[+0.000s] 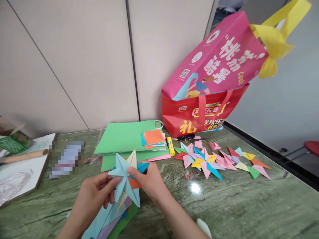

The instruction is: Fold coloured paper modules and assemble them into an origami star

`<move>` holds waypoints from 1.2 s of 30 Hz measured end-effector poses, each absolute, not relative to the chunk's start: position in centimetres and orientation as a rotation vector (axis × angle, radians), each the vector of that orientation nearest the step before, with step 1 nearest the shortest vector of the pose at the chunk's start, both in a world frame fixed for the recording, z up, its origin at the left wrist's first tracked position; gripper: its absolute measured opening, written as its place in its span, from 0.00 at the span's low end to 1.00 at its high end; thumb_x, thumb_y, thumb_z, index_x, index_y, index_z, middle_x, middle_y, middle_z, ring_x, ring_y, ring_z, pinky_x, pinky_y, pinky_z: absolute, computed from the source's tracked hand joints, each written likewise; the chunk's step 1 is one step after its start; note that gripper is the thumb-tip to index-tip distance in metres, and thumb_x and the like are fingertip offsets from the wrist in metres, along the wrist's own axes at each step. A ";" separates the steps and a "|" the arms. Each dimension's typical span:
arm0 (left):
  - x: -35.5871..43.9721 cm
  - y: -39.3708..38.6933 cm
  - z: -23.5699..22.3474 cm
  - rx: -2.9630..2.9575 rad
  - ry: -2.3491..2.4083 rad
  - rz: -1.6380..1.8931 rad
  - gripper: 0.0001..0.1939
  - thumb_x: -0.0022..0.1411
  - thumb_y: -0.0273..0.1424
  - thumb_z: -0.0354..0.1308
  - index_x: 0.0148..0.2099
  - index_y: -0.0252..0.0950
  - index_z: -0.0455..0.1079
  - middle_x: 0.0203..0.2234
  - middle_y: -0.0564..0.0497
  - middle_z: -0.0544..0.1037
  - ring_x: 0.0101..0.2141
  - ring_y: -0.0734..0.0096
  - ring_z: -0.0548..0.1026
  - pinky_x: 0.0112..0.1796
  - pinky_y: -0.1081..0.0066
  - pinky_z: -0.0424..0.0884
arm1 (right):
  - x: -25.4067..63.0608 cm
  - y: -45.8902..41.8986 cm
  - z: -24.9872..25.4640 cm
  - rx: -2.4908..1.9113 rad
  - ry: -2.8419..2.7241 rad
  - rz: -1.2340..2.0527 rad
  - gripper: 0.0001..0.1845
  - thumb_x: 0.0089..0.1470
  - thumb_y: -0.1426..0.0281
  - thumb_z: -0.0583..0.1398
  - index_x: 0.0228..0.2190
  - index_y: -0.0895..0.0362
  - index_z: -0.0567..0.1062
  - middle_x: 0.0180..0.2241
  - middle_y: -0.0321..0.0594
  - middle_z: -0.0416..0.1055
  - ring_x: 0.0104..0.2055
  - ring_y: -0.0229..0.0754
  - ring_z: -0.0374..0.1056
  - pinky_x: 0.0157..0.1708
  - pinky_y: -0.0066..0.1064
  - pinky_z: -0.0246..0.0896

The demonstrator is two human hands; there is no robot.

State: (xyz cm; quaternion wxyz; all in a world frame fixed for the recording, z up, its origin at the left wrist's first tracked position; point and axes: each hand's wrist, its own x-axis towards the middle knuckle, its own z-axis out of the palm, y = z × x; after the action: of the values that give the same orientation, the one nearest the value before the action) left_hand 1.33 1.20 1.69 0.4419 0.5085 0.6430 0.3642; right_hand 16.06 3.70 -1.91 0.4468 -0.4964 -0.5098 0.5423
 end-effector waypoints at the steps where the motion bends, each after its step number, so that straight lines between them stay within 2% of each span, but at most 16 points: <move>1: 1.3 1.2 1.6 1.264 1.590 0.895 0.14 0.44 0.41 0.56 0.19 0.35 0.64 0.04 0.56 0.66 0.08 0.79 0.59 0.12 0.79 0.55 | 16.1 3.7 -1.9 -1.226 -1.266 1.343 0.18 0.44 0.60 0.61 0.17 0.56 0.59 0.18 0.28 0.49 0.21 0.32 0.45 0.21 0.26 0.42; 7: 1.0 1.3 2.2 1.270 1.538 0.882 0.12 0.41 0.39 0.60 0.20 0.35 0.65 0.07 0.57 0.67 0.09 0.78 0.61 0.11 0.79 0.56 | 16.1 3.8 -1.7 -1.212 -1.277 1.326 0.15 0.43 0.60 0.62 0.19 0.58 0.66 0.18 0.30 0.57 0.21 0.33 0.51 0.21 0.25 0.47; 13: 0.1 1.5 2.7 1.246 1.524 1.006 0.17 0.46 0.41 0.59 0.34 0.32 0.70 0.09 0.58 0.70 0.10 0.78 0.64 0.14 0.78 0.60 | 16.1 3.6 -1.2 -1.191 -1.334 1.333 0.16 0.44 0.58 0.62 0.22 0.59 0.72 0.19 0.33 0.63 0.23 0.35 0.57 0.21 0.25 0.50; 19: 0.1 1.4 2.4 1.247 1.541 0.998 0.14 0.49 0.39 0.58 0.28 0.32 0.71 0.08 0.56 0.70 0.09 0.78 0.64 0.14 0.78 0.59 | 16.0 3.4 -1.2 -1.095 -1.317 1.435 0.16 0.43 0.58 0.63 0.20 0.59 0.69 0.19 0.32 0.61 0.22 0.33 0.55 0.23 0.26 0.52; 27: 0.1 1.4 1.9 1.242 1.524 0.996 0.14 0.49 0.39 0.58 0.29 0.31 0.72 0.08 0.56 0.70 0.09 0.78 0.64 0.14 0.78 0.59 | 15.9 3.4 -1.0 -1.102 -1.290 1.441 0.16 0.42 0.59 0.63 0.18 0.58 0.68 0.18 0.31 0.61 0.21 0.33 0.54 0.22 0.25 0.52; 31: 0.3 1.4 1.8 1.232 1.547 0.991 0.14 0.48 0.40 0.59 0.30 0.31 0.71 0.08 0.56 0.70 0.09 0.80 0.62 0.14 0.79 0.57 | 16.0 3.5 -1.1 -1.065 -1.278 1.466 0.14 0.42 0.60 0.64 0.19 0.58 0.70 0.19 0.31 0.63 0.22 0.34 0.56 0.24 0.26 0.52; 36: 0.7 1.3 2.1 1.261 1.544 0.947 0.13 0.46 0.38 0.60 0.25 0.31 0.71 0.08 0.56 0.69 0.09 0.80 0.61 0.14 0.79 0.57 | 16.1 3.4 -1.0 -1.054 -1.290 1.468 0.13 0.42 0.61 0.63 0.20 0.57 0.72 0.20 0.32 0.65 0.22 0.34 0.57 0.23 0.26 0.52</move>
State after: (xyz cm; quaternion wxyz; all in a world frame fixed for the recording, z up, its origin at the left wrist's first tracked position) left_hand 0.69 1.35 2.05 0.4505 0.5102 0.6245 0.3831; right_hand 16.07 3.42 -1.03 0.4444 -0.4250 -0.5204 0.5924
